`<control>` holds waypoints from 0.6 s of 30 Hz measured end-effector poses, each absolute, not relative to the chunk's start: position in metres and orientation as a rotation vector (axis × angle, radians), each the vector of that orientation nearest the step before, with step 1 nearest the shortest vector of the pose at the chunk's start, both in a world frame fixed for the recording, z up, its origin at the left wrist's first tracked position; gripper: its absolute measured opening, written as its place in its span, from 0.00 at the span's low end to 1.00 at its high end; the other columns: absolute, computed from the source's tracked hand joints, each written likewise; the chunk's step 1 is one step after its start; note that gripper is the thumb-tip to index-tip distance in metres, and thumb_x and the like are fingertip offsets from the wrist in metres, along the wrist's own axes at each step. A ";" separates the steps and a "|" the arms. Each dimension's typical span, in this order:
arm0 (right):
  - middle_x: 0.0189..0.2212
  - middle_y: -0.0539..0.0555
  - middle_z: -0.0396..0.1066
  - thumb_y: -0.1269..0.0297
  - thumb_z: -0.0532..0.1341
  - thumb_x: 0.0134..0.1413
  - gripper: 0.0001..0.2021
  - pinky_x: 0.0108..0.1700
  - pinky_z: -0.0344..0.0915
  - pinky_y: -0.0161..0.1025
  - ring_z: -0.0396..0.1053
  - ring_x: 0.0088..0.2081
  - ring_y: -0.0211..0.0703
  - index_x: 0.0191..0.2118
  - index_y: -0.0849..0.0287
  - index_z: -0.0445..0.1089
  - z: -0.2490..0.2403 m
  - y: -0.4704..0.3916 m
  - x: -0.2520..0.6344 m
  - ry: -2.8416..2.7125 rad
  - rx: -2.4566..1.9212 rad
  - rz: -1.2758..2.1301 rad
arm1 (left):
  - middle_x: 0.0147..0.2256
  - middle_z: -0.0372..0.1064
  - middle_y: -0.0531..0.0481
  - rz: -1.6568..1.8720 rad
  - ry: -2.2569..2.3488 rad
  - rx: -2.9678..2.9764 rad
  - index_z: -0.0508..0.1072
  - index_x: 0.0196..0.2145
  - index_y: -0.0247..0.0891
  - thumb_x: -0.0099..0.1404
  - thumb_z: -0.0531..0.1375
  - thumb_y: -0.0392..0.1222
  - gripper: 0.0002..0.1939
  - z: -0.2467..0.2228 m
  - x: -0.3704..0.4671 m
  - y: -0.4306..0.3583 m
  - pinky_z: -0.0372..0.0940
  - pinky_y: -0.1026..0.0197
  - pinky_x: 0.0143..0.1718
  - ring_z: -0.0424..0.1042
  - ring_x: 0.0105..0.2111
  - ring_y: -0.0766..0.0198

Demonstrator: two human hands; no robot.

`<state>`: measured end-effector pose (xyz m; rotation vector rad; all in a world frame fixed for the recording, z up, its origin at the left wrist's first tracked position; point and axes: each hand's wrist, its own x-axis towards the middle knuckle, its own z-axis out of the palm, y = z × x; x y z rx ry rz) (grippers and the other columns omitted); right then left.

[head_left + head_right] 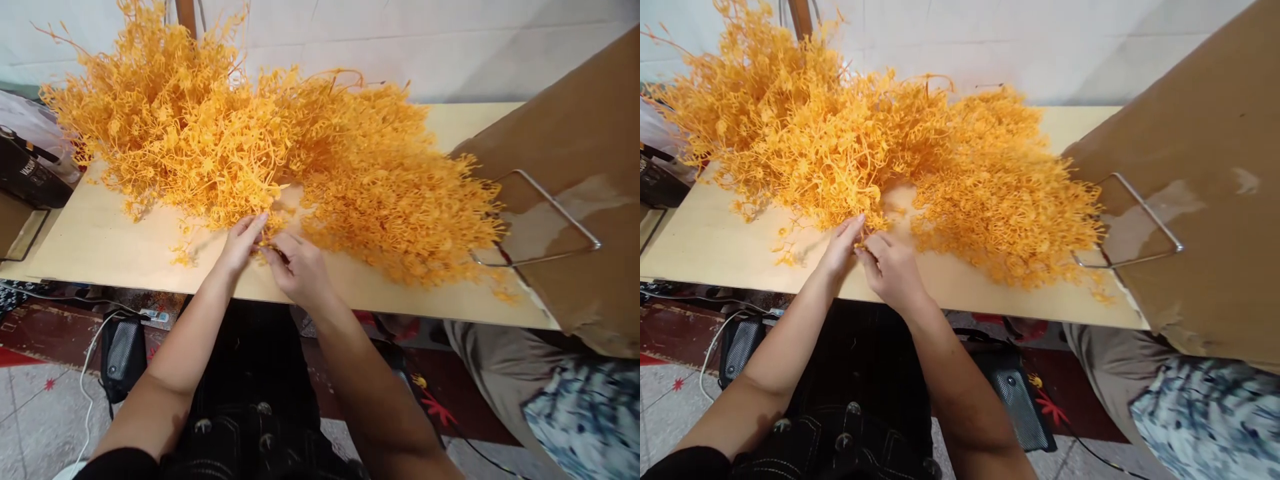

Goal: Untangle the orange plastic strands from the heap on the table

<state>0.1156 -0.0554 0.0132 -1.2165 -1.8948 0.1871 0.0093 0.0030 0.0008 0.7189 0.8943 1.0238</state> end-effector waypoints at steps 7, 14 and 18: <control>0.22 0.52 0.63 0.66 0.51 0.57 0.10 0.29 0.54 0.35 0.60 0.26 0.37 0.24 0.58 0.57 -0.005 -0.052 0.102 -1.950 -1.303 0.185 | 0.22 0.70 0.50 1.001 0.756 0.823 0.72 0.27 0.32 0.56 0.61 0.46 0.13 -0.012 0.002 0.003 0.64 0.66 0.30 0.71 0.25 0.67; 0.20 0.50 0.61 0.71 0.51 0.55 0.11 0.28 0.53 0.36 0.57 0.25 0.37 0.22 0.59 0.59 0.001 -0.100 0.071 -2.242 -0.844 0.225 | 0.27 0.75 0.45 1.133 0.863 0.635 0.74 0.33 0.31 0.65 0.50 0.43 0.16 -0.005 0.010 0.012 0.68 0.56 0.43 0.75 0.38 0.59; 0.24 0.52 0.65 0.71 0.51 0.56 0.08 0.31 0.58 0.35 0.60 0.28 0.37 0.27 0.59 0.63 0.017 -0.100 0.090 -2.079 -0.943 0.306 | 0.31 0.76 0.42 0.942 0.776 0.682 0.74 0.34 0.29 0.63 0.54 0.43 0.14 -0.003 0.003 0.007 0.65 0.54 0.48 0.74 0.42 0.56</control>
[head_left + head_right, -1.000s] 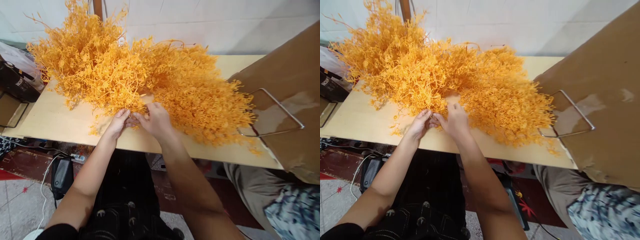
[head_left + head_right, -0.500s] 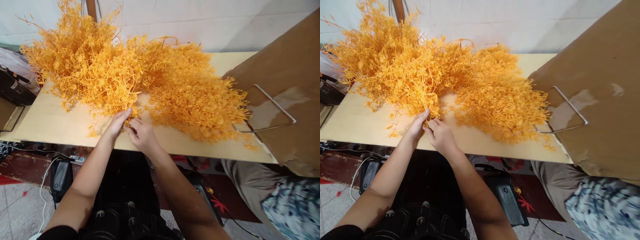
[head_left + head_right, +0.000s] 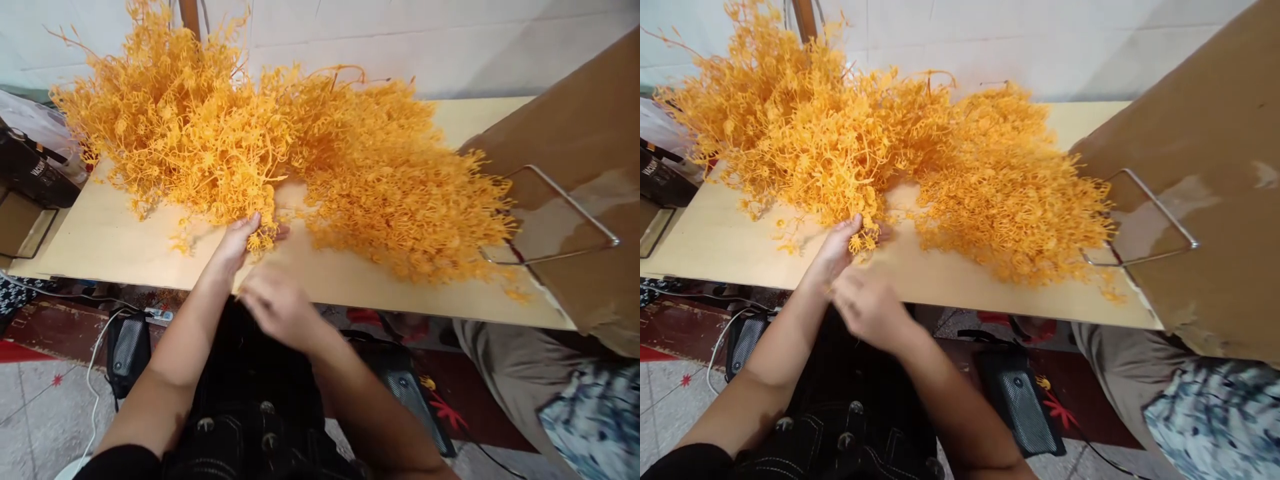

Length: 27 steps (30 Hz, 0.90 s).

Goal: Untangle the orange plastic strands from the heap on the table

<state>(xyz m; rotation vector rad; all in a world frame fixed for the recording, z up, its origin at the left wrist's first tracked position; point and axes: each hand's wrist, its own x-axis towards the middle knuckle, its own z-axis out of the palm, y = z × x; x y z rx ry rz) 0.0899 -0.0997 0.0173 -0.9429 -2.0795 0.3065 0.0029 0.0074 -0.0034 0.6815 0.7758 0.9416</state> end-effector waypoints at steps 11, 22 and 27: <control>0.43 0.62 0.66 0.62 0.56 0.52 0.17 0.41 0.60 0.52 0.65 0.43 0.57 0.49 0.53 0.67 0.035 -0.014 0.276 -1.320 -1.869 -0.190 | 0.44 0.72 0.36 0.697 0.492 0.781 0.75 0.39 0.29 0.63 0.54 0.45 0.16 -0.005 -0.006 0.003 0.63 0.55 0.49 0.71 0.48 0.53; 0.25 0.55 0.66 0.55 0.55 0.54 0.13 0.30 0.56 0.38 0.61 0.27 0.40 0.28 0.60 0.64 0.002 -0.035 0.122 -1.862 -1.542 0.187 | 0.21 0.69 0.53 0.862 0.782 0.590 0.71 0.25 0.33 0.61 0.57 0.38 0.09 -0.002 -0.002 0.001 0.63 0.66 0.33 0.69 0.22 0.71; 0.28 0.57 0.68 0.64 0.48 0.58 0.12 0.33 0.58 0.39 0.63 0.31 0.42 0.26 0.59 0.61 -0.007 -0.048 0.108 -1.858 -1.392 0.123 | 0.21 0.70 0.51 0.903 0.784 0.630 0.70 0.24 0.32 0.60 0.58 0.39 0.09 -0.002 0.000 -0.001 0.63 0.66 0.35 0.72 0.29 0.68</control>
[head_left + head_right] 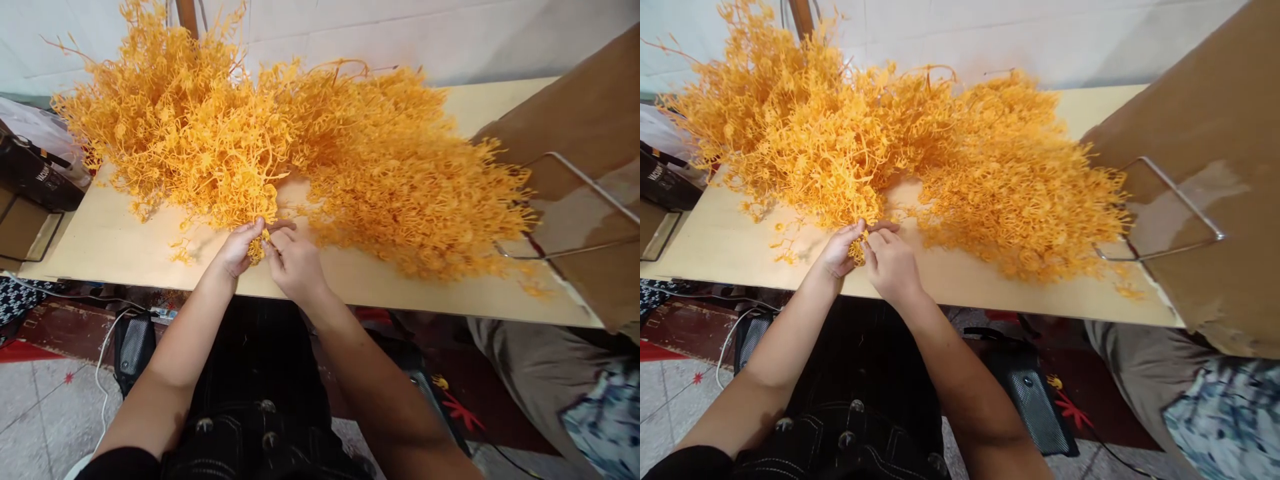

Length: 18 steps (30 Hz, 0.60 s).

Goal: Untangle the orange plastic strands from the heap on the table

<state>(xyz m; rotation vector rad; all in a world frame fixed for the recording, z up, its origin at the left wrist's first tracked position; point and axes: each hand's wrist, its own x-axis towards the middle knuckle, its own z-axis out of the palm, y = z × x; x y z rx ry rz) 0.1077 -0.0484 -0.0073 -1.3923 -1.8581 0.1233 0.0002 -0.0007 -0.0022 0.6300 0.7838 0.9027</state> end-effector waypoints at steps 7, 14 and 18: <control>0.22 0.53 0.63 0.66 0.49 0.58 0.13 0.31 0.57 0.37 0.59 0.27 0.40 0.23 0.57 0.57 -0.002 -0.071 0.100 -1.866 -1.276 -0.004 | 0.24 0.72 0.46 0.853 0.697 0.632 0.66 0.21 0.33 0.61 0.56 0.43 0.14 -0.003 0.003 -0.001 0.66 0.60 0.39 0.74 0.35 0.60; 0.20 0.52 0.60 0.69 0.50 0.57 0.13 0.29 0.55 0.37 0.57 0.26 0.39 0.21 0.56 0.54 0.003 -0.077 0.102 -1.896 -1.252 -0.097 | 0.18 0.63 0.54 0.947 0.785 0.532 0.62 0.22 0.34 0.63 0.52 0.38 0.13 -0.003 0.013 -0.002 0.64 0.63 0.32 0.70 0.22 0.68; 0.17 0.49 0.56 0.70 0.49 0.55 0.13 0.24 0.52 0.37 0.53 0.22 0.37 0.21 0.56 0.55 0.026 -0.112 0.080 -2.146 -0.746 0.005 | 0.16 0.60 0.57 1.064 0.920 0.361 0.59 0.23 0.36 0.64 0.51 0.41 0.13 0.000 0.017 0.011 0.65 0.62 0.29 0.65 0.17 0.69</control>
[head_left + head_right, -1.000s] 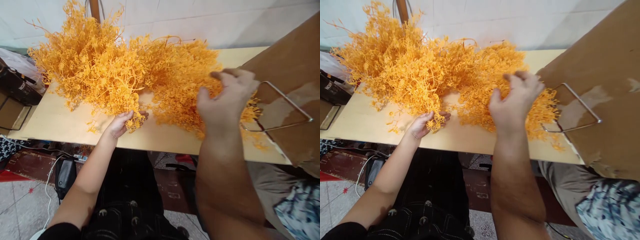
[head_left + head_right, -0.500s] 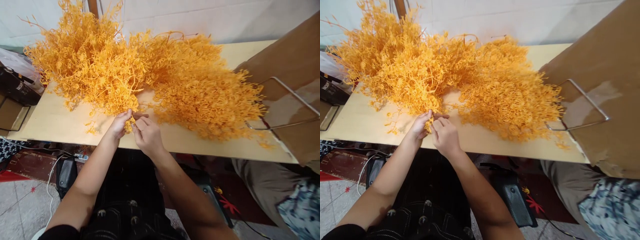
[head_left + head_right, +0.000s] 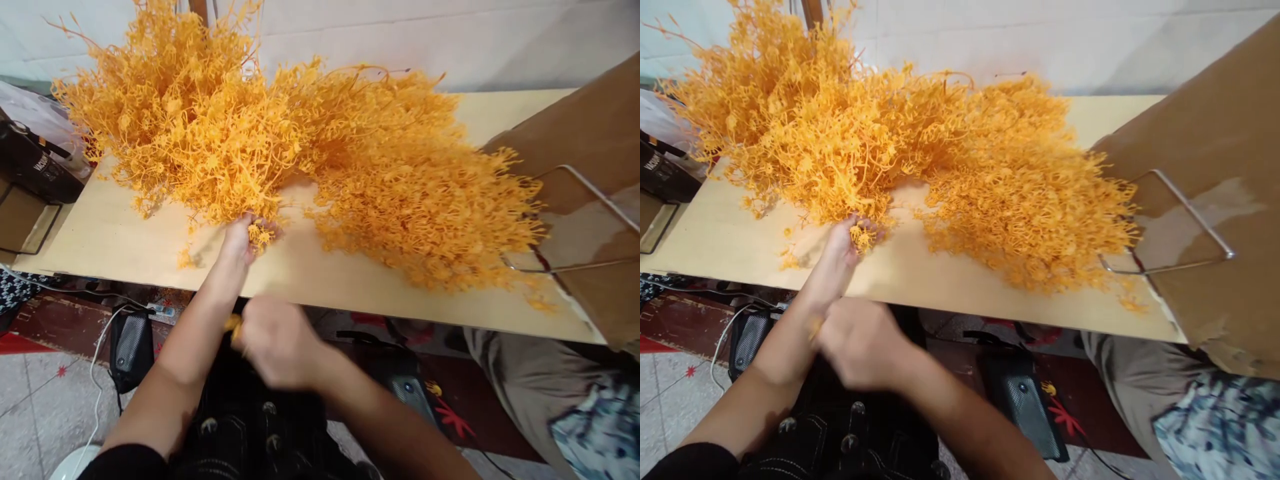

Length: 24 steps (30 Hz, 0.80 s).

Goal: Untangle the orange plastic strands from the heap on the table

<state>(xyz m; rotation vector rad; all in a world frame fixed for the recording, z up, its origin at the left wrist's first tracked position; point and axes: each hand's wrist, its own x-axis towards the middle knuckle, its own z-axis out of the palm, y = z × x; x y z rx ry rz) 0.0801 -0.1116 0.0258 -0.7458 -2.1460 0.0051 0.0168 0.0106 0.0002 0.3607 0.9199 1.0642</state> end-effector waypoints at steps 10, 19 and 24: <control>0.18 0.47 0.62 0.52 0.56 0.51 0.14 0.17 0.58 0.31 0.58 0.16 0.30 0.25 0.58 0.61 0.007 -0.071 0.129 -1.121 -1.321 1.084 | 0.23 0.70 0.48 0.934 0.675 0.439 0.64 0.24 0.34 0.65 0.51 0.39 0.12 -0.004 0.006 0.003 0.67 0.56 0.42 0.75 0.34 0.61; 0.28 0.46 0.66 0.54 0.63 0.38 0.21 0.13 0.55 0.29 0.62 0.15 0.29 0.39 0.56 0.58 -0.002 -0.057 0.113 -0.865 -1.297 1.519 | 0.28 0.73 0.46 0.947 0.673 0.493 0.63 0.24 0.34 0.64 0.53 0.41 0.12 -0.001 0.010 0.005 0.68 0.58 0.39 0.75 0.40 0.57; 0.32 0.46 0.64 0.56 0.66 0.32 0.26 0.16 0.55 0.30 0.63 0.18 0.30 0.41 0.55 0.58 0.001 -0.056 0.118 -0.782 -1.137 1.680 | 0.28 0.74 0.46 0.964 0.684 0.549 0.65 0.25 0.34 0.64 0.52 0.42 0.12 -0.004 0.010 0.005 0.68 0.59 0.40 0.75 0.38 0.60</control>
